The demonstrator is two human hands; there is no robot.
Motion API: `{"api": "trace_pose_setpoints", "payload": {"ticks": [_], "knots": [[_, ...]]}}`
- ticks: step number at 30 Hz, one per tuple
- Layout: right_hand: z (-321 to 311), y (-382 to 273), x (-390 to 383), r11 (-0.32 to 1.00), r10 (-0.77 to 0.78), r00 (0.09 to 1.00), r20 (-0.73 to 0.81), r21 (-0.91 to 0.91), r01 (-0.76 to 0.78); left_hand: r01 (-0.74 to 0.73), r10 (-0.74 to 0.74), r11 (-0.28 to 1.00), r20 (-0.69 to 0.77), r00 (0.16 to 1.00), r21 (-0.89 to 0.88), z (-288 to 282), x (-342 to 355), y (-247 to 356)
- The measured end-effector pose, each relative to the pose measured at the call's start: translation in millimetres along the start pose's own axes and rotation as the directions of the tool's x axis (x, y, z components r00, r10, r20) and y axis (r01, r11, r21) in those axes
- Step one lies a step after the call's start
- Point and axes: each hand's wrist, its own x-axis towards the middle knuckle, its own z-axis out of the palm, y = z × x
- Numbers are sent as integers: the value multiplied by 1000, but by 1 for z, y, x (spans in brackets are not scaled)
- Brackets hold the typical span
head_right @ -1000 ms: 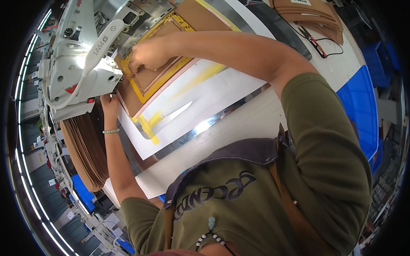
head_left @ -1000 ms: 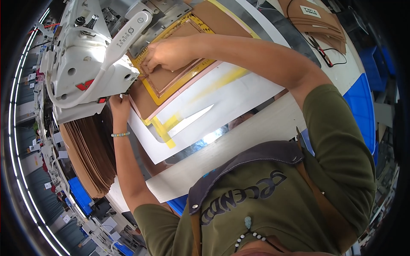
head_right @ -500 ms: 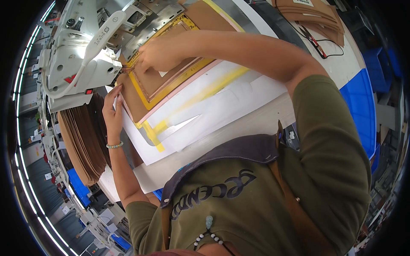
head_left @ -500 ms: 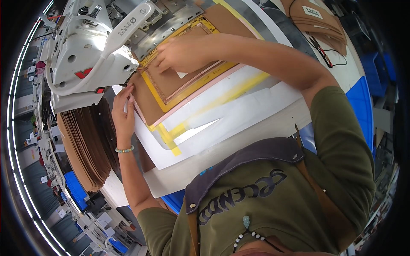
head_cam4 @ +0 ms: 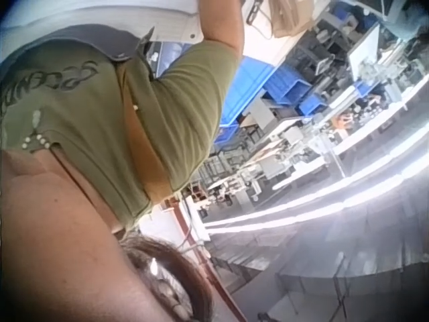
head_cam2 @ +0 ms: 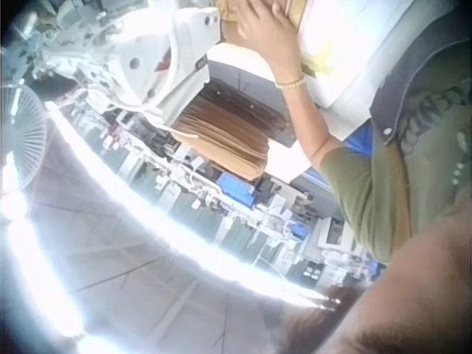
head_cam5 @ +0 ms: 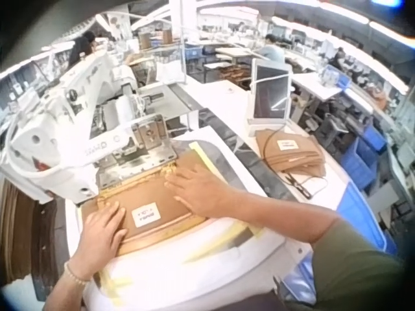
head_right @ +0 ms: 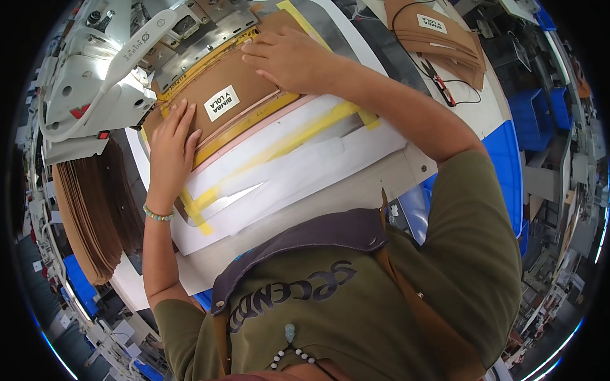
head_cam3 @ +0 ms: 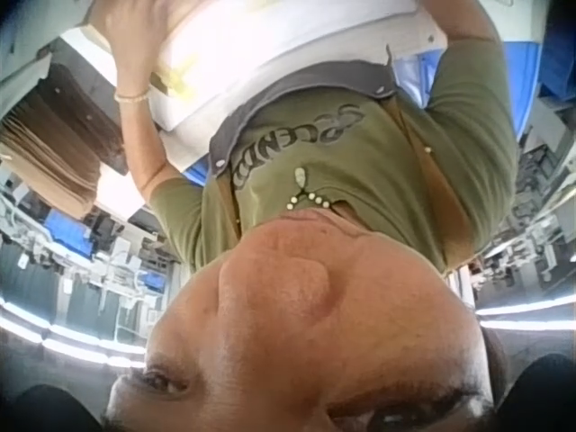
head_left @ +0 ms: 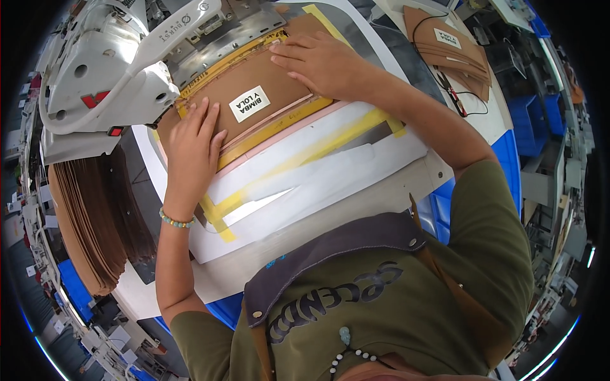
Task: Operating a specialized sewing machine to assemble and finish brown leather bags.
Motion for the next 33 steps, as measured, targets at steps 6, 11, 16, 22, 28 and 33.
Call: {"api": "trace_pose_setpoints", "payload": {"ticks": [6,11,16,22,28,33], "knots": [[-9,1,4,997,-4,999,52,76,0,4,-6,998,26,1000,65,4,2,4],[-12,-6,6,999,48,993,107,15,-50,-3,1,999,53,999,37,2,2,1],[-18,-8,9,999,40,989,139,28,-44,-29,28,999,28,999,37,3,0,-1],[-17,-10,13,999,-14,1000,22,37,13,-22,21,999,31,999,46,4,-2,-3],[-12,-9,12,998,-21,1000,-10,65,22,-8,7,999,11,1000,50,6,0,-1],[-8,-13,14,998,-42,998,-46,47,44,1,-1,1000,20,1000,6,7,6,5]]}}
